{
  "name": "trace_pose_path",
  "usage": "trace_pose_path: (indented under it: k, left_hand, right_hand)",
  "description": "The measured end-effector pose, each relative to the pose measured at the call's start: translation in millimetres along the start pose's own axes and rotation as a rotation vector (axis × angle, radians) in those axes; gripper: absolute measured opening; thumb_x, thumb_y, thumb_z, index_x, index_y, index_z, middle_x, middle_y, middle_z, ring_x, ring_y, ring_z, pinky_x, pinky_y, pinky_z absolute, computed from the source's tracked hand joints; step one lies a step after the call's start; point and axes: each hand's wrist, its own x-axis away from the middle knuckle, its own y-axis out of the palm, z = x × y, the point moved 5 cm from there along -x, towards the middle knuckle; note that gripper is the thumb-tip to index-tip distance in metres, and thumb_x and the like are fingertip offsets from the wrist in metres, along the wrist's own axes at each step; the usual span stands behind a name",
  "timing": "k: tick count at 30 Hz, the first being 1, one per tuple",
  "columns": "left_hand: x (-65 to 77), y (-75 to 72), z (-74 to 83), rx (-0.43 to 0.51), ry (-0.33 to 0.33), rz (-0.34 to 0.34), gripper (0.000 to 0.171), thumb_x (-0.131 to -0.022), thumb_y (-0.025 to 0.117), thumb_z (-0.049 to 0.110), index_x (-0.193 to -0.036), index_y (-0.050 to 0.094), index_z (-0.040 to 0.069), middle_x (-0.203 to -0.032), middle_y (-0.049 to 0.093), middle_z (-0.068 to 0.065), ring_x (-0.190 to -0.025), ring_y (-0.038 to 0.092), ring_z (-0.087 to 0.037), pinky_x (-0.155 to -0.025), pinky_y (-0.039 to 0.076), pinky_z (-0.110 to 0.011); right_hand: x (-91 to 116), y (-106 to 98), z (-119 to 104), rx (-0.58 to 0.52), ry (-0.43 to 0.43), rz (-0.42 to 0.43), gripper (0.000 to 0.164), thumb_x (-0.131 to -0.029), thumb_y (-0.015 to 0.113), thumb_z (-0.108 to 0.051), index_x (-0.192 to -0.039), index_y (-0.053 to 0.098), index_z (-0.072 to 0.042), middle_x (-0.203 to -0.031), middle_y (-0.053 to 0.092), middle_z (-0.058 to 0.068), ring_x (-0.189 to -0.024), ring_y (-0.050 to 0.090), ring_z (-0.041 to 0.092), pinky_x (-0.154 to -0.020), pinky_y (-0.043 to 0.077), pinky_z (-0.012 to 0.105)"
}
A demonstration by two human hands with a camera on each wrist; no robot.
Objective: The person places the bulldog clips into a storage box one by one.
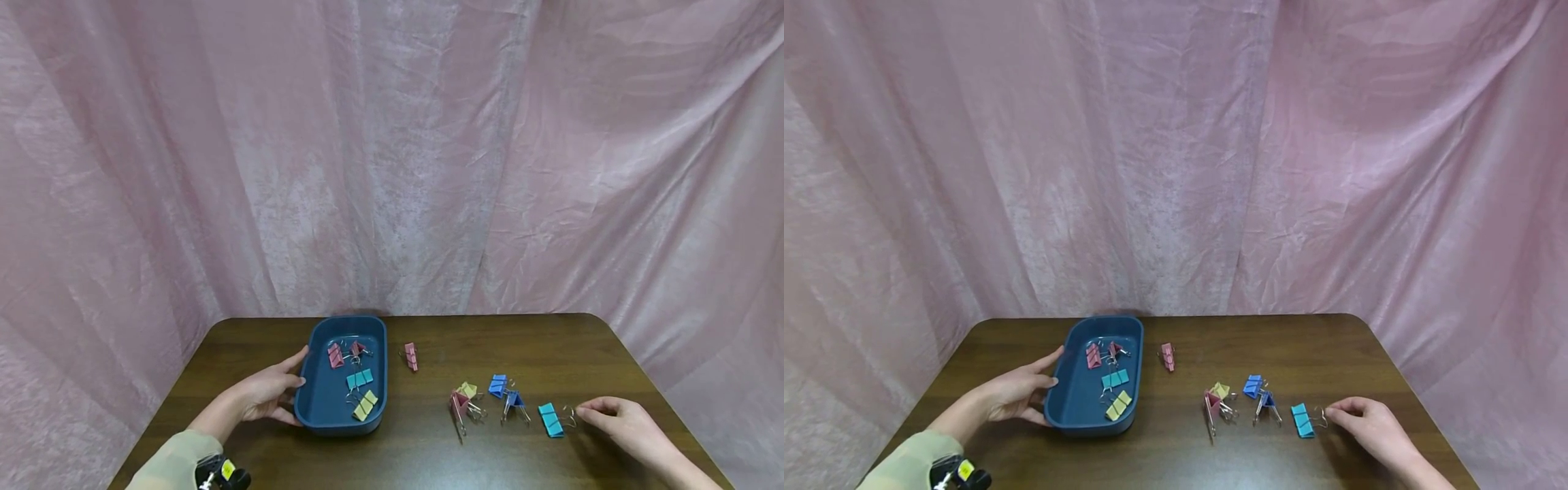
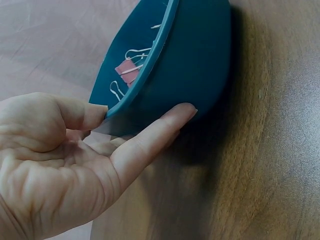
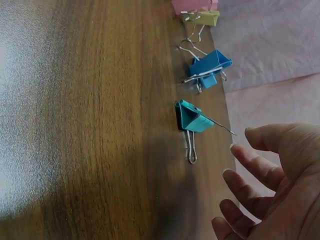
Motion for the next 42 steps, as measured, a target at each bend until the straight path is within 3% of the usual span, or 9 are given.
trace_pose_path:
  k: [7, 34, 42]
  left_hand:
    - [-0.6, 0.0, 1.0, -0.001, 0.000, 0.012, 0.073, -0.107, 0.042, 0.005, -0.166, 0.004, 0.025, -0.152, 0.023, -0.042, -0.109, 0.062, -0.051, -0.075, 0.056, -0.067]
    - [2.9, 2.1, 2.1, -0.007, 0.020, -0.020, 0.073, -0.108, 0.041, 0.005, -0.166, 0.001, 0.023, -0.150, 0.025, -0.043, -0.111, 0.061, -0.051, -0.077, 0.055, -0.067]
    - [3.2, 2.0, 2.6, -0.008, 0.023, -0.017, 0.073, -0.107, 0.041, 0.005, -0.166, 0.001, 0.023, -0.149, 0.026, -0.043, -0.111, 0.061, -0.051, -0.077, 0.055, -0.067]
  right_hand:
    - [-2.0, 5.8, -1.5, -0.033, 0.022, -0.034, 0.037, -0.099, 0.066, -0.041, -0.112, 0.075, -0.008, -0.115, 0.072, 0.006, -0.106, 0.059, 0.019, -0.082, 0.047, 0.036]
    - [-6.6, 11.7, -0.1, -0.021, 0.020, 0.003, 0.027, -0.097, 0.070, -0.036, -0.101, 0.076, -0.010, -0.105, 0.073, 0.003, -0.090, 0.056, 0.013, -0.075, 0.044, 0.032]
    - [-8.5, 12.6, -1.5, -0.028, 0.033, 0.002, 0.027, -0.097, 0.069, -0.035, -0.100, 0.077, -0.009, -0.106, 0.073, 0.004, -0.092, 0.057, 0.013, -0.076, 0.044, 0.032]
